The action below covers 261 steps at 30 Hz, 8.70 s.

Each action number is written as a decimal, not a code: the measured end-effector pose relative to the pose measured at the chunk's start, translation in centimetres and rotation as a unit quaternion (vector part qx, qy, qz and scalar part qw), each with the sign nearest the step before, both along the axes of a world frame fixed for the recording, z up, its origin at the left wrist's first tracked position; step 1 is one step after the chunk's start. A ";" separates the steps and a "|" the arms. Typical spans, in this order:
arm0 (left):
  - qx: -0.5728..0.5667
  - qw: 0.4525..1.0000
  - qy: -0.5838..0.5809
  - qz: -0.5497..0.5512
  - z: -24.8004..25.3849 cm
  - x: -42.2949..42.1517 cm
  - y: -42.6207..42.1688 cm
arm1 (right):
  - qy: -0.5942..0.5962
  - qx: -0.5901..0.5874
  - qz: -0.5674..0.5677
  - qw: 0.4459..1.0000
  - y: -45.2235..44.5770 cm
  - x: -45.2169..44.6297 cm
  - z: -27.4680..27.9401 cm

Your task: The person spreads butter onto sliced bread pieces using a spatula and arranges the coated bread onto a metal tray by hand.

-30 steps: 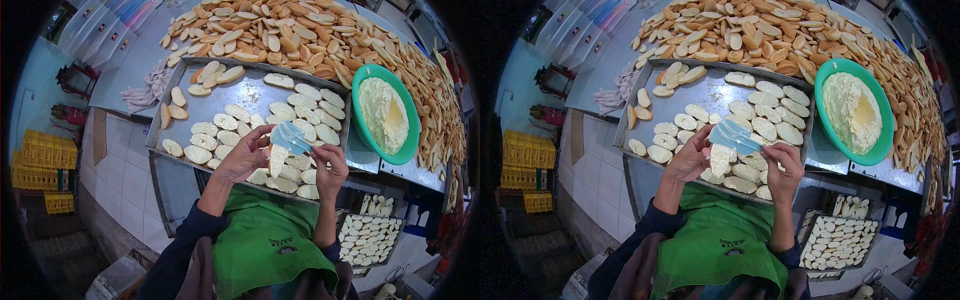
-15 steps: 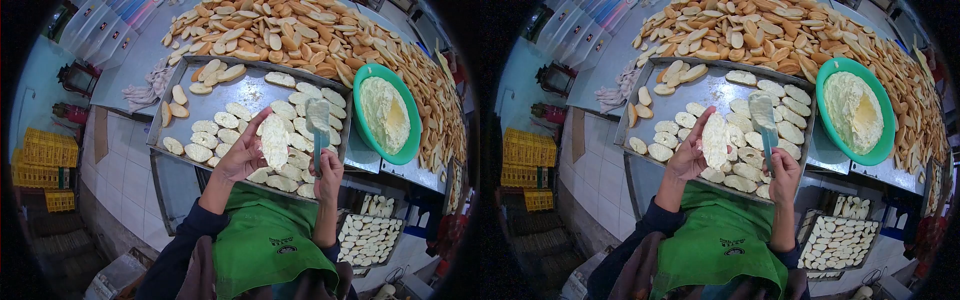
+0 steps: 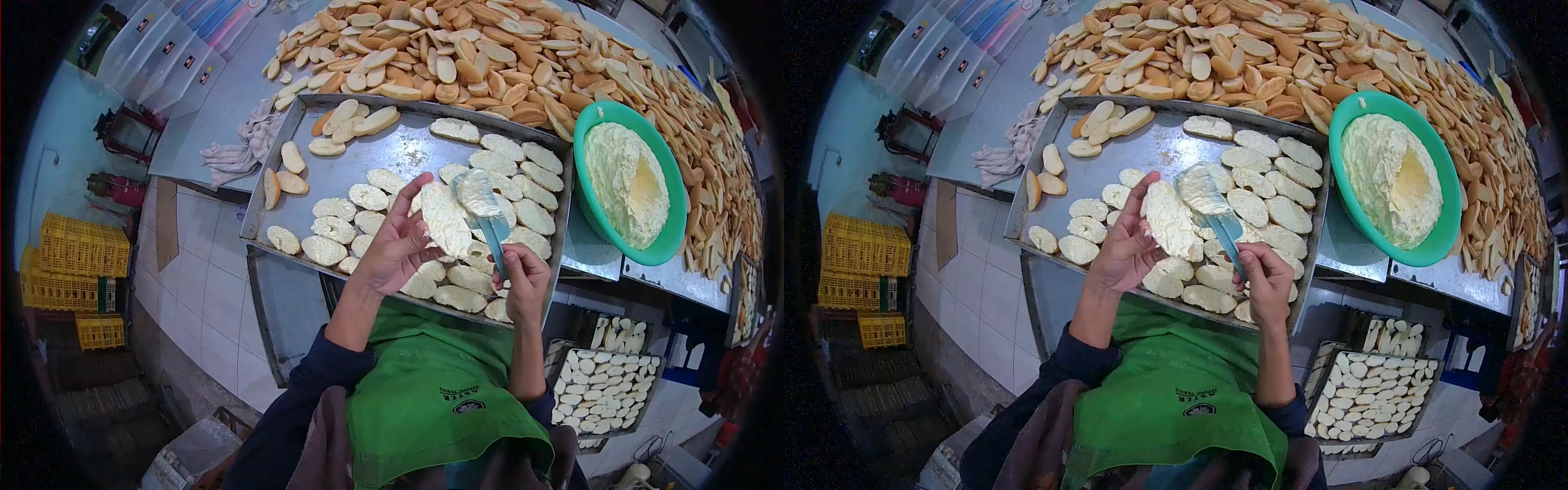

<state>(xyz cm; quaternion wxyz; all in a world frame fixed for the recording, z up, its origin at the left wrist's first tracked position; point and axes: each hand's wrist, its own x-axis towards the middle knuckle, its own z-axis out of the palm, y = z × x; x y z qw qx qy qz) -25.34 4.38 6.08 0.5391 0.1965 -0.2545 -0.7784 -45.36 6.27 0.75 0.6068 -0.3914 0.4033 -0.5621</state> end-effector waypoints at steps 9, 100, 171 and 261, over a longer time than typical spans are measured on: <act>-0.051 0.969 -0.197 0.137 0.6 1.5 -0.4 | 0.021 0.079 0.036 0.996 0.2 -1.9 0.6; 0.039 0.995 -0.083 0.040 0.4 1.9 -2.0 | 0.201 -0.102 -0.024 0.974 -1.6 -0.1 3.3; -0.013 0.997 -0.050 -0.053 -0.4 0.9 0.7 | 0.301 -0.139 -0.203 0.921 2.0 -1.5 4.7; -0.067 0.994 -0.060 0.060 1.2 7.3 -1.7 | 0.409 0.065 -0.050 0.909 -5.1 -26.2 12.6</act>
